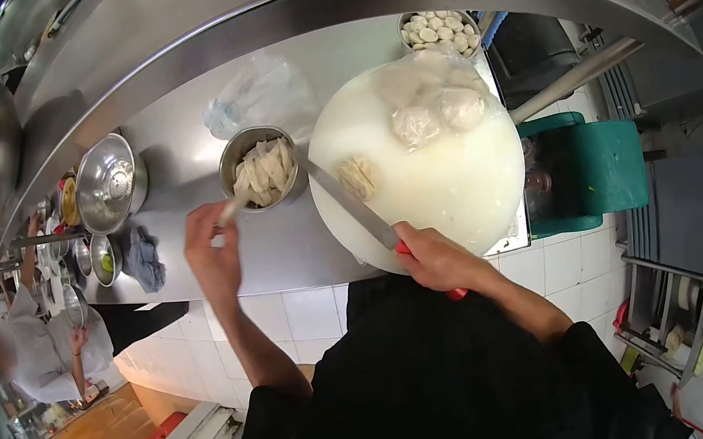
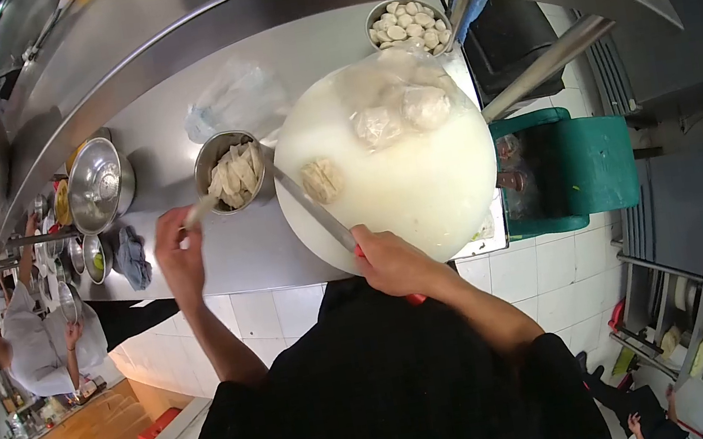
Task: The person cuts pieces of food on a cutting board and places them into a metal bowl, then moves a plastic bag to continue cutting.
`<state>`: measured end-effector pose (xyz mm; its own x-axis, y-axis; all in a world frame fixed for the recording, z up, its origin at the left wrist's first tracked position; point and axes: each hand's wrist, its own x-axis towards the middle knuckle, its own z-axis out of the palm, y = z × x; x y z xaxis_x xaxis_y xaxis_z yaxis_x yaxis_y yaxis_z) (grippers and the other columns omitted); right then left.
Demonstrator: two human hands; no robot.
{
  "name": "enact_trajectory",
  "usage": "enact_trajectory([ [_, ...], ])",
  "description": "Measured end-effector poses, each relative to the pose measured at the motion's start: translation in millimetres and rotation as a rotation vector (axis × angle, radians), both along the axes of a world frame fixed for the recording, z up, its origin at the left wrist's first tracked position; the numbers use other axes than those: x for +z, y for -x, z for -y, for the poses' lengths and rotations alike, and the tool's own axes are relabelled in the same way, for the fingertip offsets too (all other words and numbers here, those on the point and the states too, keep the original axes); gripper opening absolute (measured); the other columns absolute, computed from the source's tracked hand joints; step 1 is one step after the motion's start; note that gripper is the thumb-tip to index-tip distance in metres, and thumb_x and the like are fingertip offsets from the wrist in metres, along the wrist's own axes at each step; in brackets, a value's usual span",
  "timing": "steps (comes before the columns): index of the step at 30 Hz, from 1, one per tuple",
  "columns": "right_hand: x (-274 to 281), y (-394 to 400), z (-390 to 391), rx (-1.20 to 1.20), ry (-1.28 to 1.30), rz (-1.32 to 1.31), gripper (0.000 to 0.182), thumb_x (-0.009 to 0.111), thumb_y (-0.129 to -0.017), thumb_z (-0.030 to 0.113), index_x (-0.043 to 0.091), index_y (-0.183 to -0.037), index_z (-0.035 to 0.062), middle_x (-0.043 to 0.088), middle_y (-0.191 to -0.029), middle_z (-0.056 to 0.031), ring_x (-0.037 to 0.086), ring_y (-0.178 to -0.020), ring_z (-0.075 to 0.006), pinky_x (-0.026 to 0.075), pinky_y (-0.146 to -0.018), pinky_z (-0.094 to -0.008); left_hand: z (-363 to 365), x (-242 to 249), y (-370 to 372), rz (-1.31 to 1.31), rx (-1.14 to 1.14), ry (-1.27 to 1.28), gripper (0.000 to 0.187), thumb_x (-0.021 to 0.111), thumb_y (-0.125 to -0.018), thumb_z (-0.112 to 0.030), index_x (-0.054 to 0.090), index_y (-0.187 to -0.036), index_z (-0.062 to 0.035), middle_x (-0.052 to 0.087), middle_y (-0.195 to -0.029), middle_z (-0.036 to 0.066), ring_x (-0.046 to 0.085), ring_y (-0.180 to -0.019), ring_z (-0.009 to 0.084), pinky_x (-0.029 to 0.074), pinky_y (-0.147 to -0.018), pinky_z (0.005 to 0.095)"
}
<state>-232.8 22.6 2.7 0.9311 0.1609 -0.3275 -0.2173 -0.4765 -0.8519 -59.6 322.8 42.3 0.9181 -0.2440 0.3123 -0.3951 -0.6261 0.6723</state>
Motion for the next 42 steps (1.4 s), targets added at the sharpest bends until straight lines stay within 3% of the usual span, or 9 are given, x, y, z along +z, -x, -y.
enact_trajectory([
  [2, -1, 1, -1, -0.058, -0.006, -0.06, 0.032, 0.058, -0.095, 0.007, 0.045, -0.123, -0.0016, 0.063, -0.09, -0.0294, 0.062, -0.089, -0.0495, 0.048, -0.078, -0.051, 32, -9, 16, 0.036, -0.088, -0.01, 0.033, 0.07, -0.08, 0.007, 0.074, -0.111, -0.0048, 0.064, -0.109, 0.012, 0.066, -0.095, 0.0264, 0.056, -0.078, 0.034],
  [5, -4, 15, 18, -0.099, 0.048, -0.028, 0.031, 0.058, -0.095, 0.009, 0.044, -0.121, -0.0016, 0.063, -0.088, -0.0285, 0.062, -0.087, -0.0492, 0.048, -0.076, -0.0517, 79, -56, 37, 0.153, -0.275, 0.023, 0.045, 0.075, -0.068, 0.006, 0.075, -0.11, -0.0105, 0.063, -0.108, 0.011, 0.062, -0.1, 0.0293, 0.055, -0.086, 0.0394],
  [8, 18, 20, 32, -0.139, 0.059, -0.171, 0.029, 0.057, -0.096, 0.012, 0.046, -0.118, -0.0033, 0.065, -0.092, -0.0307, 0.063, -0.089, -0.0504, 0.048, -0.08, -0.0554, 108, -90, 46, 0.254, -0.464, -0.012, 0.047, 0.073, -0.069, 0.007, 0.072, -0.113, -0.0084, 0.061, -0.108, 0.01, 0.06, -0.099, 0.0305, 0.052, -0.087, 0.0413],
  [12, 30, 27, 41, -0.147, 0.22, -0.116, 0.028, 0.056, -0.097, 0.012, 0.046, -0.119, -0.003, 0.065, -0.094, -0.0299, 0.063, -0.09, -0.0504, 0.047, -0.08, -0.0555, 104, -92, 49, 0.223, -0.573, -0.055, 0.046, 0.074, -0.071, 0.003, 0.069, -0.115, -0.0085, 0.059, -0.111, 0.008, 0.058, -0.098, 0.0306, 0.052, -0.085, 0.0404],
  [16, 43, 21, 28, -0.109, 0.4, 0.005, 0.019, 0.054, -0.099, 0.012, 0.047, -0.109, -0.003, 0.065, -0.09, -0.0275, 0.065, -0.079, -0.0492, 0.051, -0.071, -0.0573, 96, -90, 34, 0.22, -0.717, -0.083, 0.04, 0.076, -0.07, -0.001, 0.068, -0.108, -0.0079, 0.059, -0.108, 0.009, 0.058, -0.096, 0.0305, 0.052, -0.082, 0.0393],
  [23, 53, 30, 2, 0.025, 0.582, -0.081, 0.017, 0.052, -0.089, 0.0, 0.045, -0.105, -0.0021, 0.06, -0.086, -0.0262, 0.067, -0.067, -0.0474, 0.054, -0.057, -0.0578, 121, -88, -3, 0.312, -0.946, -0.157, 0.034, 0.074, -0.066, -0.007, 0.064, -0.097, -0.0014, 0.06, -0.098, 0.01, 0.056, -0.087, 0.0283, 0.051, -0.078, 0.0351],
  [33, 70, 37, 5, 0.057, 0.568, -0.141, 0.01, 0.048, -0.092, 0.0, 0.043, -0.1, -0.0027, 0.06, -0.083, -0.0265, 0.066, -0.067, -0.0484, 0.054, -0.056, -0.0572, 122, -91, -5, 0.29, -0.946, -0.135, 0.035, 0.072, -0.066, -0.008, 0.064, -0.099, -0.0015, 0.059, -0.097, 0.01, 0.055, -0.083, 0.0286, 0.052, -0.075, 0.0354],
  [42, 15, 2, 6, -0.012, 0.47, -0.13, 0.012, 0.05, -0.097, 0.008, 0.044, -0.1, -0.0027, 0.064, -0.083, -0.0301, 0.065, -0.075, -0.0539, 0.052, -0.066, -0.0616, 119, -89, -6, 0.264, -0.949, -0.12, 0.035, 0.075, -0.068, -0.009, 0.064, -0.101, -0.0027, 0.06, -0.104, 0.01, 0.059, -0.089, 0.0286, 0.053, -0.079, 0.0372],
])
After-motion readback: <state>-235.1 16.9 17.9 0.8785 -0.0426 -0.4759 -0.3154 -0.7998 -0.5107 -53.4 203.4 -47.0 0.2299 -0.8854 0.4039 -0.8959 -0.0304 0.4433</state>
